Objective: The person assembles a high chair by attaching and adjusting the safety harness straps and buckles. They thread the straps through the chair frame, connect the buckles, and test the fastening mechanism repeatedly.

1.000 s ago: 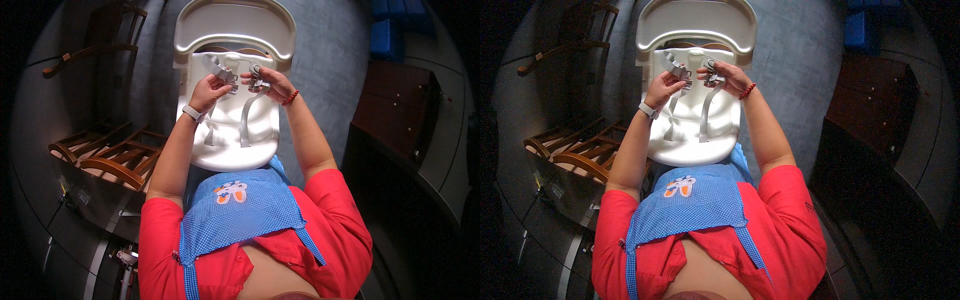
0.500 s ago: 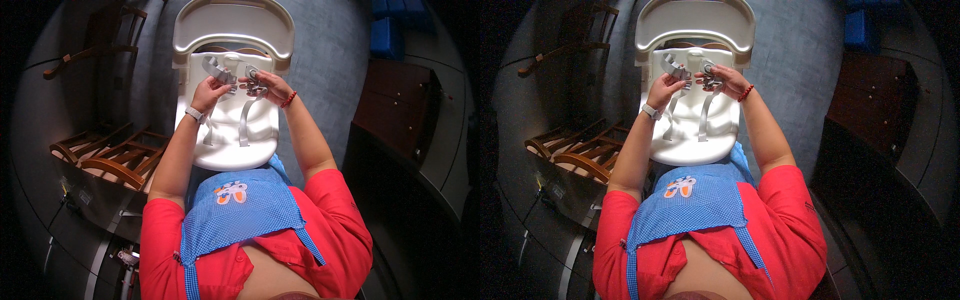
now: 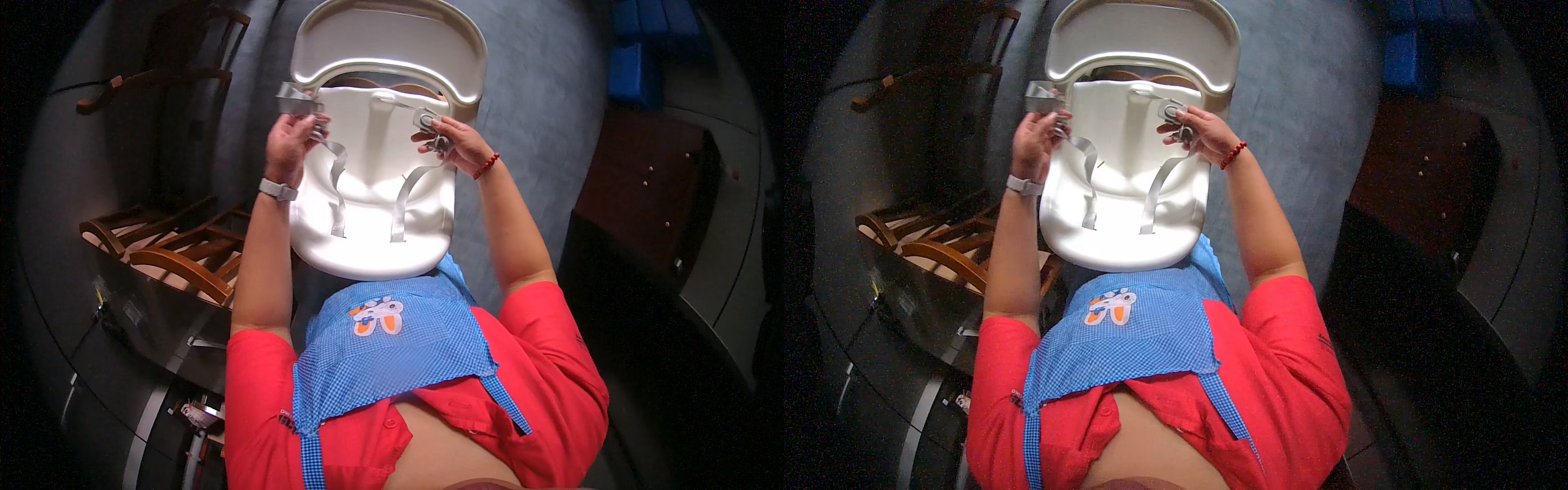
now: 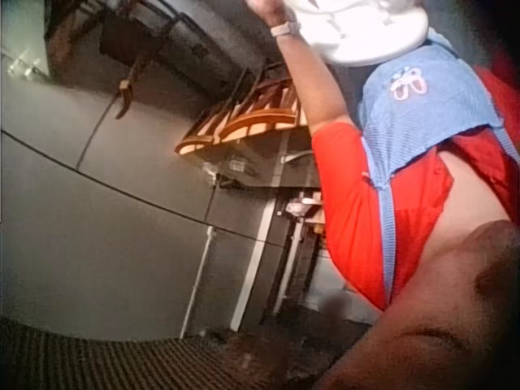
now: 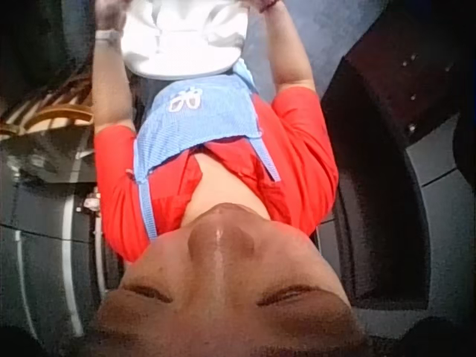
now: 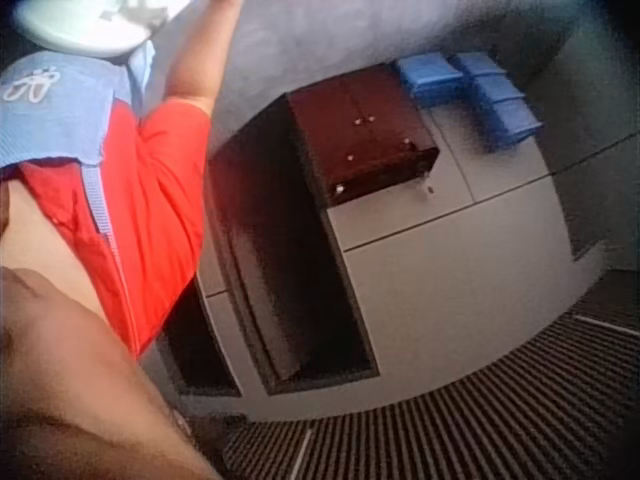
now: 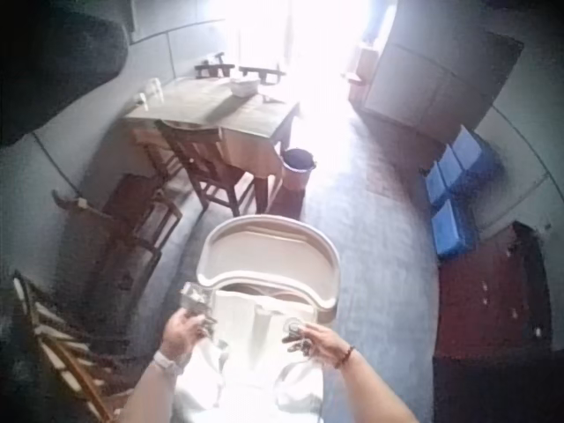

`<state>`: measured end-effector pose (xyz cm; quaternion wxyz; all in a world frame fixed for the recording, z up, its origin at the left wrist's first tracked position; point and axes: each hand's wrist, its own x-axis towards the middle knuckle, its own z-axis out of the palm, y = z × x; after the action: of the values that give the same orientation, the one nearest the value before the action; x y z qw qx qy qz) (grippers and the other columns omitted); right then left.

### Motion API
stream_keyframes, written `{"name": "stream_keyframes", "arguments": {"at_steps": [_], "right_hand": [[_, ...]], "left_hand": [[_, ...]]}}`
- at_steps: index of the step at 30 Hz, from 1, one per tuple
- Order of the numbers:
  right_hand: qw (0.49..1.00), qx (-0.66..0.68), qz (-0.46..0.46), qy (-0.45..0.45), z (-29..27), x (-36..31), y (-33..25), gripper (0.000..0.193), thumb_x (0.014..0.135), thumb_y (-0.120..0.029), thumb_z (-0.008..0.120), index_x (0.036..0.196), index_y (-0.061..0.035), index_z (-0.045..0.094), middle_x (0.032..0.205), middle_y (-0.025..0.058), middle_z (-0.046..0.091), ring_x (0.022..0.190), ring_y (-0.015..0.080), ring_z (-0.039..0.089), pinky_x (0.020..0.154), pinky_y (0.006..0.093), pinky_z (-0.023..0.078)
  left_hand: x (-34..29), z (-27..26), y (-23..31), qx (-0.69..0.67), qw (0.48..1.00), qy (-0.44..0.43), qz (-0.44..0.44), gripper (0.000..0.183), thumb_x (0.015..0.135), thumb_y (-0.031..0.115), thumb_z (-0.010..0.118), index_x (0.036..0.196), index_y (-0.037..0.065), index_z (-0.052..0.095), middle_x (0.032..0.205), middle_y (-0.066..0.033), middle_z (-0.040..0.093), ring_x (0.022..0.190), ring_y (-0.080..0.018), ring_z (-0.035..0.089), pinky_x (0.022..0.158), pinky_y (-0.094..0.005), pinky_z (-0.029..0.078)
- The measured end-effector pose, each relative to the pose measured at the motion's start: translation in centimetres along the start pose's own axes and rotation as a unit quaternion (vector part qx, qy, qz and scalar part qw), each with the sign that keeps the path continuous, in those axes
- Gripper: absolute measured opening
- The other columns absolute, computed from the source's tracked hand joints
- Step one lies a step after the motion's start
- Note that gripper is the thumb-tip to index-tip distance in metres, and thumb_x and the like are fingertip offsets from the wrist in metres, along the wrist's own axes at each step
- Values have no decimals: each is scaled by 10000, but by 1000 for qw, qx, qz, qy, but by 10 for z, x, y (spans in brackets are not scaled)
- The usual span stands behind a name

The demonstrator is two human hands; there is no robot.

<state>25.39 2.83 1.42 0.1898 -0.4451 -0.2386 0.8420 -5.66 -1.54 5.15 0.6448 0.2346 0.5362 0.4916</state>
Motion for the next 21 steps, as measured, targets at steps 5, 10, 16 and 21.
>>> {"name": "stream_keyframes", "arguments": {"at_steps": [5, 10, 16, 21], "right_hand": [[999, 11, -27, 20, -3, 24, -22, 246, 935, -232, 459, 1119, -72, 492, 960, 133, 653, 743, 146, 650, 422, 159, 368], [999, 35, -20, 4, 3, 56, -43, 269, 939, -230, 448, 1144, -57, 462, 962, 145, 646, 809, 184, 654, 409, 158, 384], [1000, 22, -13, 16, 29, 71, -60, 269, 947, -190, 430, 1160, -29, 467, 1084, 178, 602, 888, 221, 644, 476, 153, 413], [1000, -9, 8, 22, 18, 93, -56, 295, 930, -214, 479, 1151, -19, 494, 903, 118, 666, 856, 189, 652, 441, 167, 288]], "left_hand": [[-13, -13, 58, -34, 995, -10, 92, 408, 910, 144, 477, 1286, 19, 382, 979, -119, 618, 651, -92, 537, 627, -240, 465], [-32, -48, 87, -49, 985, 66, 150, 319, 911, 164, 496, 1195, 28, 439, 1024, -183, 621, 659, -117, 583, 665, -254, 514], [-59, -74, 95, 69, 969, 152, 181, 519, 855, 123, 601, 1285, 44, 321, 1096, -165, 601, 872, -181, 641, 731, -271, 533], [-83, -103, 76, 160, 951, 245, 102, 447, 844, 169, 634, 1211, 35, 415, 1072, -122, 631, 745, -126, 634, 618, -205, 490]]}}
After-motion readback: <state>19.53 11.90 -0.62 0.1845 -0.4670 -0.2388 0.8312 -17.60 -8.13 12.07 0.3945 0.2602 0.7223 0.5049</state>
